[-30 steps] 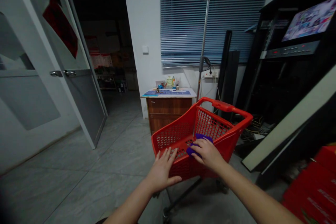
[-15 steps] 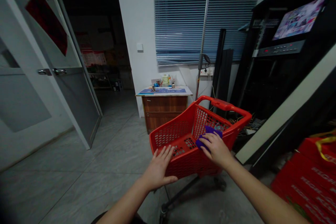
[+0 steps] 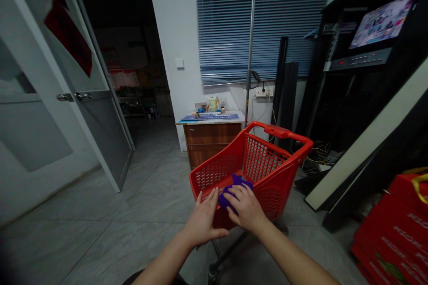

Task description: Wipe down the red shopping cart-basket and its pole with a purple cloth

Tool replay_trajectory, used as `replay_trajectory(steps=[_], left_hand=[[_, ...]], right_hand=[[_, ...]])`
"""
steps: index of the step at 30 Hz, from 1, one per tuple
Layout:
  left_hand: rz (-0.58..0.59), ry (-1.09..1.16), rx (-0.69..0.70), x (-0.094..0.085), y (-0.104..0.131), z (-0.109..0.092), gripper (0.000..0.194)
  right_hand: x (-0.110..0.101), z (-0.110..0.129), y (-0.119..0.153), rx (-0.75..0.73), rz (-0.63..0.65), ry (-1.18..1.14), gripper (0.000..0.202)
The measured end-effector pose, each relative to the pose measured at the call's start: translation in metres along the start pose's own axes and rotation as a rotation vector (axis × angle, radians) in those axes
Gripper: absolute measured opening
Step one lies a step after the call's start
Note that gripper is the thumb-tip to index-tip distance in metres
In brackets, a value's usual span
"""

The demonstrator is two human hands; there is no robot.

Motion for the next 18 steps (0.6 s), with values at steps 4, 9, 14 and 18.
replay_trajectory(steps=[4,9,14,18], left_hand=[[0.001,-0.003,0.006,0.000,0.000,-0.001,0.126],[0.012,0.006,0.006,-0.002,0.001,-0.002,0.126],[0.015,0.004,0.038,-0.003,-0.001,-0.005,0.124],[0.009,-0.015,0.059,-0.004,0.000,-0.005,0.123]], right_hand=[[0.001,-0.008,-0.001,-0.070,0.013,0.028,0.041],[-0.001,-0.040,0.002,-0.058,0.002,0.068,0.041],[-0.002,-0.067,0.001,-0.031,0.007,0.084,0.041],[0.004,-0.052,-0.002,-0.073,0.050,0.043,0.052]])
Point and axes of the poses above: each hand's wrist, its own y-axis away from the middle knuckle, its own x-axis out of the palm, z = x × y, the point moved 10 cm from there along -y, towards the middle knuckle, and after that the axes turned 12 degrees about y, right-handed, at the moved point
